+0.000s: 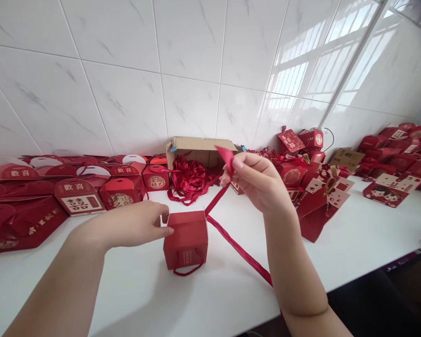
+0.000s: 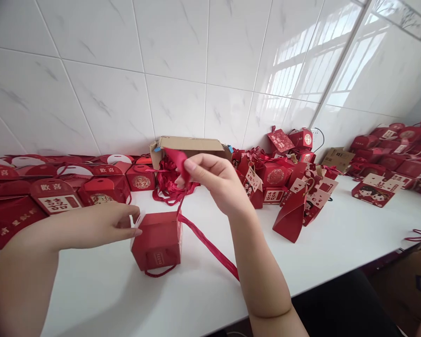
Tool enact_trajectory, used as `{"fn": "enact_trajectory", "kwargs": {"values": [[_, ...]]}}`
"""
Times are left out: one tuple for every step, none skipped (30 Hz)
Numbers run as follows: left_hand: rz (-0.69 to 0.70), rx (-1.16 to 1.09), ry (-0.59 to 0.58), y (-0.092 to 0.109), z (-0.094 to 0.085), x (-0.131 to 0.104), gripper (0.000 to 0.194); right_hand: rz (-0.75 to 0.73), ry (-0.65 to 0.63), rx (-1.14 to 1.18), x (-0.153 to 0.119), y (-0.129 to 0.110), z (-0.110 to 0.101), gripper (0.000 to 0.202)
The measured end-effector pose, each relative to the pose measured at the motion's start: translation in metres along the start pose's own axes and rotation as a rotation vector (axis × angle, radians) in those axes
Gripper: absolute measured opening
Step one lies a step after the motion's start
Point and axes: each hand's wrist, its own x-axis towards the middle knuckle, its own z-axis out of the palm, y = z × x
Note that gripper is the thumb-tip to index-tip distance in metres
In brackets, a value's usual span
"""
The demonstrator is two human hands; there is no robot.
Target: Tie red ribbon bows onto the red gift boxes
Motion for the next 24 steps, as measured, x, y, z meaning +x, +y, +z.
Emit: {"fn": "enact_trajectory", "kwargs": {"values": [[0.000,0.009,-0.026,0.003,0.000,0.002,0.029,0.004,0.032,0.031,0.000,0.000,-0.001,0.019],[-0.004,0.019,-0.061,0.007,0.000,0.004,0.027,0.021,0.047,0.059,0.001,0.001,-0.002,0.019],[-0.002,0.024,-0.086,0.010,0.000,0.006,0.025,0.049,0.047,0.082,0.003,0.004,-0.002,0.020],[0.015,0.019,-0.062,0.012,0.000,0.008,0.025,0.085,0.036,0.093,0.005,0.008,-0.001,0.020],[0.036,0.005,-0.037,0.014,0.001,0.011,0.025,0.126,0.015,0.086,0.007,0.013,0.001,0.021],[0.056,-0.016,-0.019,0.016,0.001,0.014,0.025,0.164,-0.008,0.056,0.010,0.020,0.003,0.022],[0.070,-0.041,-0.005,0.016,0.001,0.016,0.025,0.203,-0.028,0.001,0.013,0.027,0.005,0.024],[0.081,-0.067,0.002,0.016,0.002,0.018,0.025,0.241,-0.040,-0.074,0.016,0.035,0.008,0.026],[0.090,-0.091,0.007,0.016,0.002,0.019,0.026,0.283,-0.046,-0.154,0.019,0.043,0.011,0.027],[0.094,-0.107,0.010,0.015,0.002,0.021,0.027,0.338,-0.048,-0.228,0.021,0.051,0.013,0.027],[0.096,-0.118,0.013,0.015,0.002,0.021,0.028,0.402,-0.051,-0.284,0.023,0.059,0.016,0.026],[0.095,-0.124,0.017,0.014,0.002,0.022,0.028,0.470,-0.060,-0.315,0.025,0.066,0.018,0.024],[0.091,-0.128,0.020,0.013,0.002,0.022,0.027,0.532,-0.076,-0.325,0.026,0.072,0.021,0.022],[0.083,-0.131,0.022,0.012,0.003,0.022,0.026,0.581,-0.095,-0.320,0.026,0.077,0.023,0.020],[0.071,-0.135,0.024,0.011,0.003,0.023,0.024,0.617,-0.115,-0.312,0.027,0.081,0.025,0.019],[0.059,-0.139,0.026,0.011,0.004,0.023,0.022,0.639,-0.132,-0.306,0.027,0.085,0.027,0.019],[0.047,-0.141,0.029,0.010,0.004,0.024,0.020,0.655,-0.144,-0.303,0.027,0.087,0.028,0.020],[0.035,-0.141,0.029,0.009,0.005,0.024,0.019,0.673,-0.152,-0.304,0.027,0.089,0.030,0.020],[0.023,-0.139,0.028,0.009,0.005,0.025,0.018,0.690,-0.157,-0.307,0.027,0.091,0.031,0.021],[0.013,-0.136,0.024,0.008,0.005,0.026,0.018,0.706,-0.159,-0.311,0.026,0.091,0.032,0.021],[0.004,-0.134,0.018,0.007,0.006,0.026,0.018,0.721,-0.160,-0.313,0.026,0.091,0.032,0.022],[-0.003,-0.134,0.012,0.007,0.006,0.027,0.018,0.734,-0.159,-0.313,0.026,0.091,0.033,0.023],[-0.007,-0.136,0.008,0.006,0.006,0.028,0.017,0.744,-0.157,-0.312,0.026,0.090,0.033,0.023],[-0.010,-0.139,0.006,0.005,0.006,0.028,0.017,0.751,-0.156,-0.310,0.026,0.090,0.033,0.023]]}}
